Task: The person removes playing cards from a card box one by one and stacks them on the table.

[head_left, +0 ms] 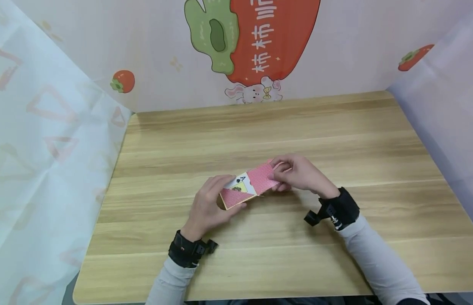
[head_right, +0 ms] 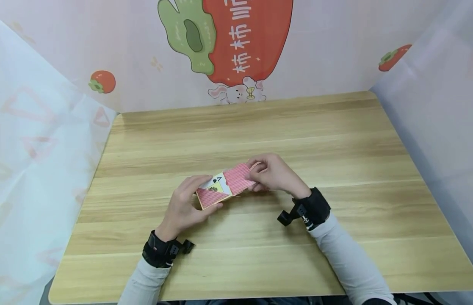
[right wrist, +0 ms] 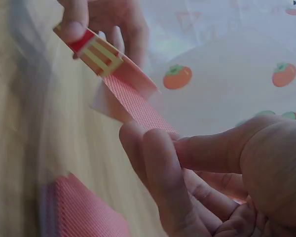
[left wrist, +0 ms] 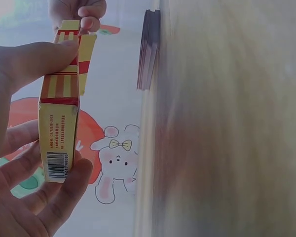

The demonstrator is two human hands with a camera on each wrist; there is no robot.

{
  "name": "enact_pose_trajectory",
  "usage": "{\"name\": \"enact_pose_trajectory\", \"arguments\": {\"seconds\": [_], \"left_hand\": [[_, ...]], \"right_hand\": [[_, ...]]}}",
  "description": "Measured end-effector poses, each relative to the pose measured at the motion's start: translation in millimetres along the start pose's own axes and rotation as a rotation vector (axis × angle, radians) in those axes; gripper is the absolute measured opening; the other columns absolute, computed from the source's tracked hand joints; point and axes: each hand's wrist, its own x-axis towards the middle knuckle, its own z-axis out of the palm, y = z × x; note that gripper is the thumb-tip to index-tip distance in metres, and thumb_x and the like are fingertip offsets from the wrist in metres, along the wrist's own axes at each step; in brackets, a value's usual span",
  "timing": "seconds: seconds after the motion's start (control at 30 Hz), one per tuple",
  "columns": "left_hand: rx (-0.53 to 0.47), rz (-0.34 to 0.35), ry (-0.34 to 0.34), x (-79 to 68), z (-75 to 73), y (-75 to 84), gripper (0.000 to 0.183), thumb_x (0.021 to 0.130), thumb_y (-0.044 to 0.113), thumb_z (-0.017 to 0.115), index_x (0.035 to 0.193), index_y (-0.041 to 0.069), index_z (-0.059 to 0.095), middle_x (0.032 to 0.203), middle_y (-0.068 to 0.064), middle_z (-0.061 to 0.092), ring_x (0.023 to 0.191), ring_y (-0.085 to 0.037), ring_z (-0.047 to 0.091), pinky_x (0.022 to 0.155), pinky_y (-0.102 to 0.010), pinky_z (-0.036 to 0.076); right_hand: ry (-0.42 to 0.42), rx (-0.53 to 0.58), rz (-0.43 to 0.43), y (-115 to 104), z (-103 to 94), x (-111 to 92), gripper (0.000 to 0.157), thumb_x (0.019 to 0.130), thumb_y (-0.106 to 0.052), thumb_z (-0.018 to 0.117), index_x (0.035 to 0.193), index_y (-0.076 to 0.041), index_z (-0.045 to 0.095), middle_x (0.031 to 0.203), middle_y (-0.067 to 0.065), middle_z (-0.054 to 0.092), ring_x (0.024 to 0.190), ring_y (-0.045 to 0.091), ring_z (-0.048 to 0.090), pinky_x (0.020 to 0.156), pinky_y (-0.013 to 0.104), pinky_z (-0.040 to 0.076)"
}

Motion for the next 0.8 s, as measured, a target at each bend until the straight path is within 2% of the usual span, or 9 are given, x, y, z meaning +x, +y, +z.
{"name": "enact_pose_trajectory", "arguments": {"seconds": [0.2, 0.5, 0.57, 0.67, 0.73, 0.8], "left_hand": [[-0.008, -0.021, 0.008, 1.0, -0.7, -1.2, 0.077, 0.072, 0.042, 0.091, 0.135, 0.006, 0.065, 0.129, -0.008, 0.069, 0.117, -0.022, 0.063, 0.094, -0.041, 0.055], [-0.006, -0.037, 0.006, 2.2, -1.0, -1.3, 0.076, 0.073, 0.040, 0.090, 0.136, 0.006, 0.065, 0.131, -0.008, 0.069, 0.119, -0.022, 0.063, 0.097, -0.041, 0.055], [-0.004, -0.039, 0.006, 2.4, -0.8, -1.0, 0.076, 0.073, 0.041, 0.090, 0.136, 0.006, 0.065, 0.131, -0.008, 0.069, 0.119, -0.022, 0.063, 0.096, -0.041, 0.055], [0.000, -0.041, 0.002, 1.8, -0.9, -0.2, 0.076, 0.074, 0.041, 0.090, 0.136, 0.006, 0.065, 0.131, -0.008, 0.069, 0.119, -0.022, 0.063, 0.096, -0.041, 0.055], [0.003, -0.042, -0.001, 1.2, -0.7, 0.3, 0.076, 0.074, 0.041, 0.090, 0.137, 0.006, 0.065, 0.131, -0.008, 0.069, 0.119, -0.023, 0.063, 0.096, -0.041, 0.055], [0.007, -0.044, -0.004, 0.6, -0.4, 0.7, 0.076, 0.074, 0.041, 0.090, 0.137, 0.006, 0.065, 0.131, -0.009, 0.069, 0.119, -0.023, 0.064, 0.096, -0.041, 0.055]], "right_hand": [[0.038, -0.045, -0.036, -2, -23.9, -3, 0.032, 0.099, -0.015, 0.066, 0.126, 0.002, 0.063, 0.092, 0.020, 0.075, 0.074, 0.037, 0.074, 0.071, 0.052, 0.061], [0.155, -0.108, -0.095, 0, -49.4, -7, 0.035, 0.098, -0.020, 0.068, 0.127, 0.001, 0.070, 0.108, 0.020, 0.072, 0.086, 0.026, 0.071, 0.074, 0.031, 0.059], [0.190, -0.083, -0.098, 3, -51.8, -5, 0.035, 0.098, -0.021, 0.070, 0.126, 0.000, 0.071, 0.107, 0.017, 0.073, 0.088, 0.029, 0.070, 0.073, 0.032, 0.059], [0.229, -0.022, -0.079, 10, -53.1, 1, 0.036, 0.095, -0.022, 0.074, 0.122, 0.001, 0.071, 0.103, 0.013, 0.073, 0.088, 0.026, 0.071, 0.076, 0.037, 0.061], [0.246, 0.027, -0.058, 17, -52.6, 6, 0.037, 0.092, -0.021, 0.076, 0.119, 0.003, 0.070, 0.100, 0.011, 0.074, 0.084, 0.022, 0.072, 0.077, 0.041, 0.061], [0.241, 0.054, -0.043, 26, -52.0, 12, 0.038, 0.092, -0.020, 0.077, 0.118, 0.007, 0.069, 0.098, 0.012, 0.073, 0.081, 0.017, 0.072, 0.077, 0.041, 0.062]]}}
